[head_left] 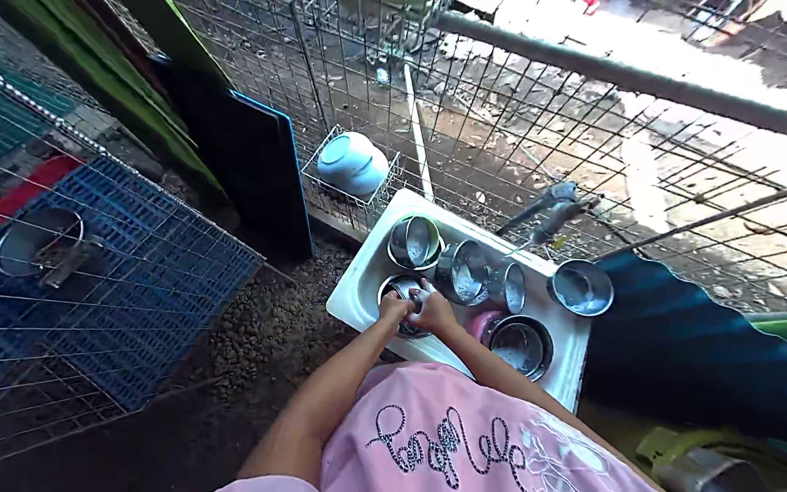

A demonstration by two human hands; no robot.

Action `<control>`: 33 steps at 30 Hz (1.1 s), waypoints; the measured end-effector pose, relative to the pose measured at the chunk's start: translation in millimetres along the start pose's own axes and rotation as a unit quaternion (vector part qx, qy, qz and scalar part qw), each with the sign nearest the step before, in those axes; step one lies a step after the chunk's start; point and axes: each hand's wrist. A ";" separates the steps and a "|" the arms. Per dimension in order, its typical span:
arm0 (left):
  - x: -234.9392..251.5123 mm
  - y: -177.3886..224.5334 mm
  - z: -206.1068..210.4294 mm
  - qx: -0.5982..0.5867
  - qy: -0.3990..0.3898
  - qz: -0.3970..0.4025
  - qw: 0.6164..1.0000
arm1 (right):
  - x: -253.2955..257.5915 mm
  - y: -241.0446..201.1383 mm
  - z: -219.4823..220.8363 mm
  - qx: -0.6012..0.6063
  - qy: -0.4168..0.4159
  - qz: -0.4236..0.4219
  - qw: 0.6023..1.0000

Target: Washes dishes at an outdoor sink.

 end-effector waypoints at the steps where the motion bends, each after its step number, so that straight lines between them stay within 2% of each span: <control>1: 0.2 0.0 -3.9 -0.029 -0.030 0.001 0.999 | -2.2 2.0 0.1 0.002 0.003 -0.011 1.000; 3: 0.4 -3.1 -11.4 -0.092 -0.083 -0.009 0.992 | -6.4 5.5 0.4 0.002 -0.004 -0.015 1.000; 6: 7.6 -4.0 -15.2 -0.137 -0.114 -0.037 0.983 | -4.2 13.5 -1.0 0.012 0.004 -0.017 1.000; 11: 12.2 0.3 -6.2 -0.134 -0.095 -0.032 0.986 | 18.5 18.9 -19.7 0.094 0.001 -0.034 0.995; 15: 6.9 -2.1 2.8 -0.093 -0.071 -0.010 0.993 | 26.9 24.9 -21.9 0.057 -0.028 -0.053 0.997; 19: 10.8 0.8 0.1 -0.055 -0.085 -0.010 0.995 | 16.5 12.2 -19.9 0.029 -0.030 0.011 0.999; 25: 15.7 3.8 7.1 -0.060 0.021 -0.034 0.997 | 18.0 1.8 -8.9 0.047 -0.032 -0.011 0.998; 33: 8.6 -1.4 10.2 -0.059 0.056 -0.036 0.996 | 8.2 2.6 1.5 0.028 -0.015 -0.025 0.999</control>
Point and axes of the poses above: each hand's wrist, its own x-axis towards the middle knuckle, its own z-axis out of the palm, y = z × x, and after that the axes turned 4 degrees about -y, right-handed
